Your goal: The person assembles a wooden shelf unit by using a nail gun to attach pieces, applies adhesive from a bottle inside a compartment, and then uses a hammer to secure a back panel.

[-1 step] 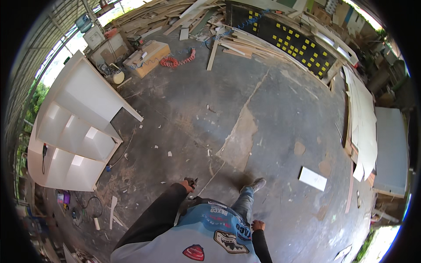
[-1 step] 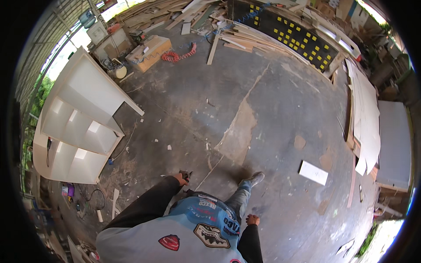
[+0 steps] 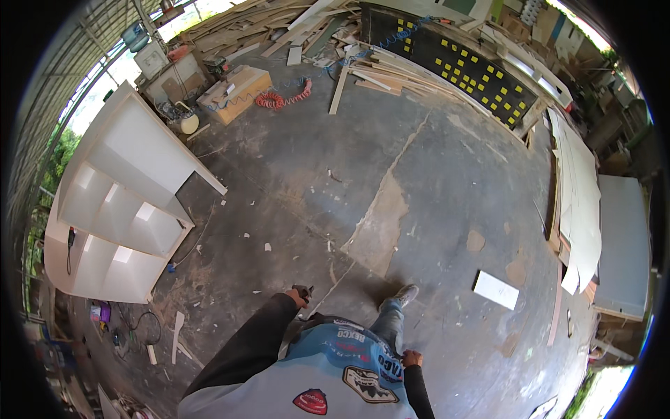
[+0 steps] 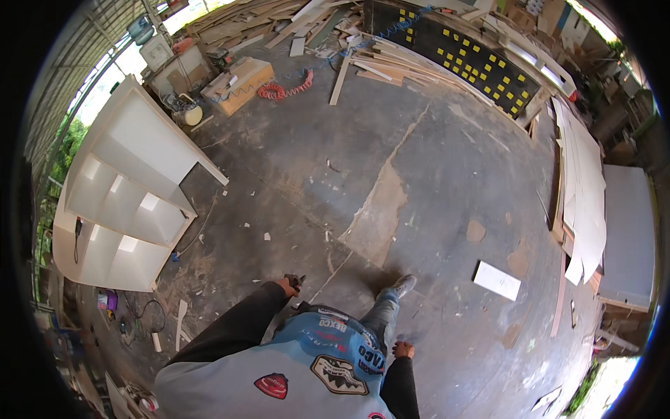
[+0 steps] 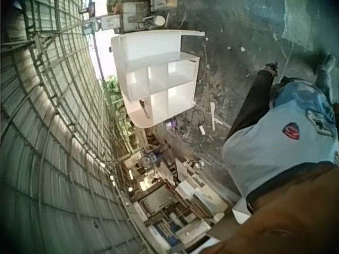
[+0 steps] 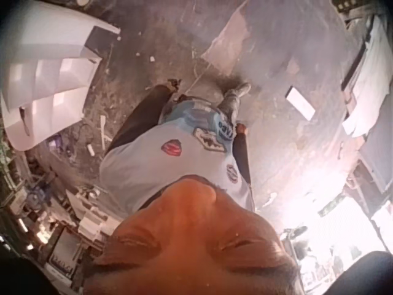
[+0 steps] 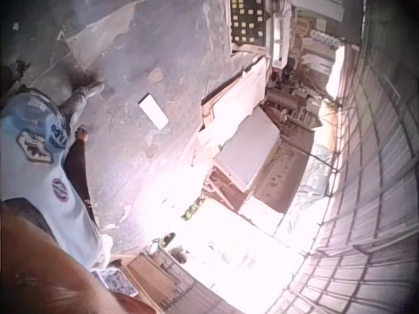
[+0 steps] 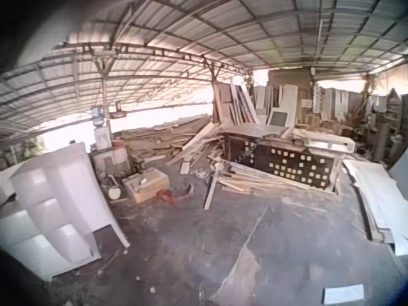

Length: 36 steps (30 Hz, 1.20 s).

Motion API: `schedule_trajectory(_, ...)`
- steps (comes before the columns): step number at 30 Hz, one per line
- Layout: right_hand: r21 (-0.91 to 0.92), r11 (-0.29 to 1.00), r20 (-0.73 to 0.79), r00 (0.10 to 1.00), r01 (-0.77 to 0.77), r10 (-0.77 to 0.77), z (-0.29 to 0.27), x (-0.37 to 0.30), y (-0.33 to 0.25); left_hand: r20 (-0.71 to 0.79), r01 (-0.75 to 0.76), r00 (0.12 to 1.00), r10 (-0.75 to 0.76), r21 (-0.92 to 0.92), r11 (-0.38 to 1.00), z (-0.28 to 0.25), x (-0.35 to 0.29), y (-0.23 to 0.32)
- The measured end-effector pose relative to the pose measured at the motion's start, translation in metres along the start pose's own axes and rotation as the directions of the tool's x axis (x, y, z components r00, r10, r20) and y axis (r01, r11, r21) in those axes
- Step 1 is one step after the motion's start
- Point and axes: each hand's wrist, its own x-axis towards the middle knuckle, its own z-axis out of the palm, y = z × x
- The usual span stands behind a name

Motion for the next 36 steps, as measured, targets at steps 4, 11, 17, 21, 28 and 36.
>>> schedule_trajectory(4, -0.242, 0.954, 0.017, 0.984, 0.175, -0.176, -0.102, 0.086, -0.042, 0.239, 0.250, 0.946, -0.221, -0.100, 0.963, 0.047, 0.010, 0.072)
schedule_trajectory(11, 0.251, 0.966, -0.018, 0.997, -0.063, 0.070, -0.220, 0.280, -0.179, 0.210, 0.202, 0.964, -0.163, -0.181, 0.962, 0.128, 0.044, 0.203)
schedule_trajectory(17, 0.183, 0.972, 0.057, 0.985, 0.147, -0.160, -0.252, 0.414, -0.322, 0.218, 0.081, 0.974, -0.054, -0.115, 0.990, 0.122, 0.104, 0.346)
schedule_trajectory(21, 0.005, 0.953, 0.064, 0.951, 0.304, -0.304, -0.302, 0.489, -0.401, 0.251, -0.012, 0.968, 0.012, -0.002, 1.000, 0.092, 0.174, 0.429)
schedule_trajectory(28, 0.182, 0.980, -0.155, 0.987, 0.075, -0.047, -0.448, 0.633, -0.377, -0.037, -0.189, 0.982, 0.187, -0.095, 0.977, -0.063, 0.320, 0.658)
schedule_trajectory(36, 0.208, 0.978, 0.019, 1.000, 0.019, -0.023, -0.526, 0.786, -0.485, -0.405, -0.463, 0.855, 0.324, -0.314, 0.829, -0.223, 0.416, 0.996)
